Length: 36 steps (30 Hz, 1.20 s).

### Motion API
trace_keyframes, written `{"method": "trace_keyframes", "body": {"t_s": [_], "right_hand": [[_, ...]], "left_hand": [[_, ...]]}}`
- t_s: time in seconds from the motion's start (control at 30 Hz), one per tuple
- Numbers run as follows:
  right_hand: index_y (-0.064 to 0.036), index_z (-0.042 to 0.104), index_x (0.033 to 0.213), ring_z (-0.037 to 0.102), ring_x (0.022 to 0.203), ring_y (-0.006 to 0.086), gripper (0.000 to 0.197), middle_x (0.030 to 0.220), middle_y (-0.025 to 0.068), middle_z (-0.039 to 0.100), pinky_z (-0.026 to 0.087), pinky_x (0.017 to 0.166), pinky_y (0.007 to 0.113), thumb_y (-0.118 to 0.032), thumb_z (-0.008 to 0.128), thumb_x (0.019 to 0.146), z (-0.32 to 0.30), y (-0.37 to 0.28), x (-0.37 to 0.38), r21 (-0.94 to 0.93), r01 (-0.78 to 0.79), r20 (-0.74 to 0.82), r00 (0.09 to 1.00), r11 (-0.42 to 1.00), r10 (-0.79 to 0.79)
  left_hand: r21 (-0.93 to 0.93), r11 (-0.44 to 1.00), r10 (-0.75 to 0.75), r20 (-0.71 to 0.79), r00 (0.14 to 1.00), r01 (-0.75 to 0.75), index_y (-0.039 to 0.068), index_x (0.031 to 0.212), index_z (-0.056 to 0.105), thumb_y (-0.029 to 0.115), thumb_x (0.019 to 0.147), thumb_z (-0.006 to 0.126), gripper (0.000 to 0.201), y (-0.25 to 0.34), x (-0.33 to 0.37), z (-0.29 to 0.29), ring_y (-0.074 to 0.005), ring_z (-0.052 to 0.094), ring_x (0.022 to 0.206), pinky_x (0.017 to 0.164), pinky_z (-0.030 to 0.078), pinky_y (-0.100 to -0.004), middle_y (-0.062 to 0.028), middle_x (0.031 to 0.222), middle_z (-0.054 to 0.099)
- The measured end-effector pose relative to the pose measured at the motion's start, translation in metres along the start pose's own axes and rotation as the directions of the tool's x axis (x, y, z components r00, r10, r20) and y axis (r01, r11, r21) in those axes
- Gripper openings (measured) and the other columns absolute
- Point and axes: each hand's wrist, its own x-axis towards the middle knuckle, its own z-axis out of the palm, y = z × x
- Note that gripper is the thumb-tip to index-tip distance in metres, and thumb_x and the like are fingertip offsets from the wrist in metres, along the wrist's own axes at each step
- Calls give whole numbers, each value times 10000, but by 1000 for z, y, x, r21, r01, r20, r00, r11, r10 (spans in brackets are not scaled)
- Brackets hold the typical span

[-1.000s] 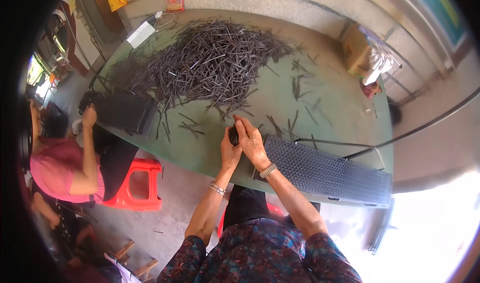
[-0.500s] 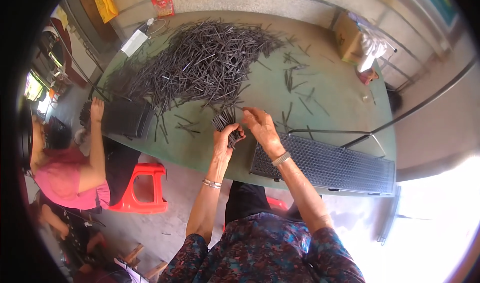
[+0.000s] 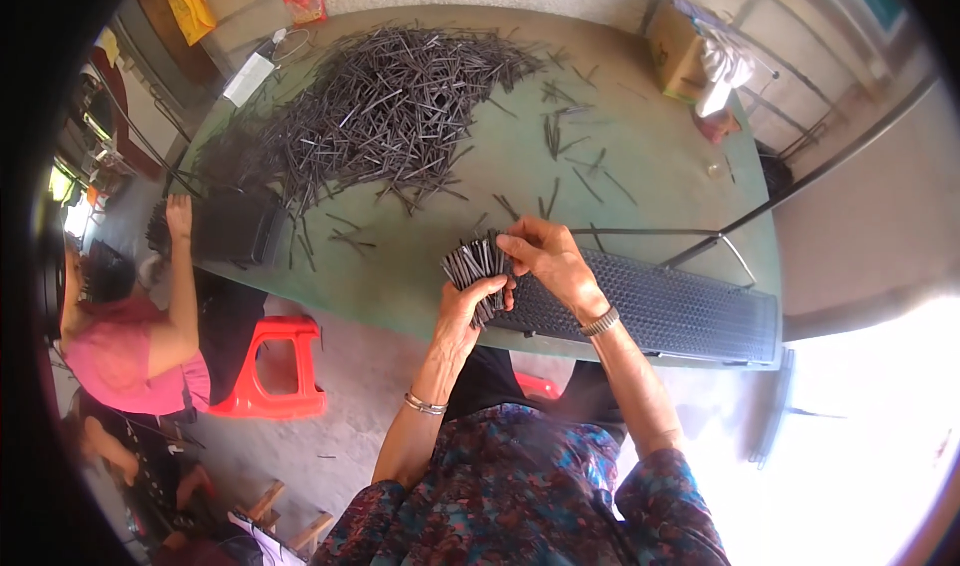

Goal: Sorting and inserting small metal rods into a perforated grid at a manual assembly workstation.

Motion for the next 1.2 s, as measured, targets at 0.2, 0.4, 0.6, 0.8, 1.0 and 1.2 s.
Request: {"method": "trace_keyframes", "body": {"t_s": [0.2, 0.4, 0.6, 0.8, 1.0, 1.2], "right_hand": [[11, 598, 944, 549, 649, 77, 138, 737, 11, 595, 438, 605, 223, -124, 608, 916, -3, -4, -11, -86, -35, -24, 999, 996, 33], [28, 596, 973, 597, 683, 101, 159, 775, 42, 616, 480, 659, 235, -122, 587, 922, -6, -9, -16, -51, -55, -35, 998, 997, 53], [42, 591, 995, 637, 705, 126, 184, 806, 63, 627, 514, 690, 244, -128, 589, 923, -8, -7, -17, 34, -74, -6, 997, 997, 74], [45, 586, 996, 662, 727, 151, 173, 829, 83, 641, 536, 694, 252, -112, 582, 923, -12, -10, -18, 31, -63, -7, 998, 998, 63], [51, 560, 964, 692, 757, 180, 136, 829, 121, 672, 535, 676, 266, -78, 566, 921, -14, -14, -5, -149, 169, -250, 947, 974, -203], [33, 534, 951, 711, 746, 180, 106, 799, 118, 695, 519, 645, 271, -65, 559, 920, -6, 15, 15, -358, 238, -309, 882, 903, -355]], "left_hand": [[-39, 999, 10, -5, 1000, -11, -23, 946, 644, 68, 786, 735, 205, -7, -15, 7, -171, 642, 626, 545, 531, -295, -98, 779, 666], [-77, 997, -19, -75, 997, 13, -5, 945, 647, 99, 805, 743, 199, -11, -19, 3, -162, 640, 617, 546, 539, -286, -85, 782, 663], [-21, 1000, -5, -93, 996, 3, 0, 921, 653, 109, 797, 754, 193, -9, -22, 3, -152, 635, 604, 541, 537, -273, -76, 752, 658], [-26, 999, 28, -180, 983, -33, 9, 886, 638, 98, 790, 752, 174, -14, -23, -2, -154, 626, 590, 540, 539, -279, -74, 743, 653], [-90, 991, 61, -311, 948, -94, -22, 1007, 578, 53, 793, 705, 260, -9, -34, -7, -187, 634, 603, 577, 559, -322, -98, 742, 632], [-103, 994, -2, -274, 962, -28, -9, 1055, 557, 46, 800, 676, 287, -15, -49, -5, -205, 638, 638, 633, 558, -356, -102, 761, 630]]}}
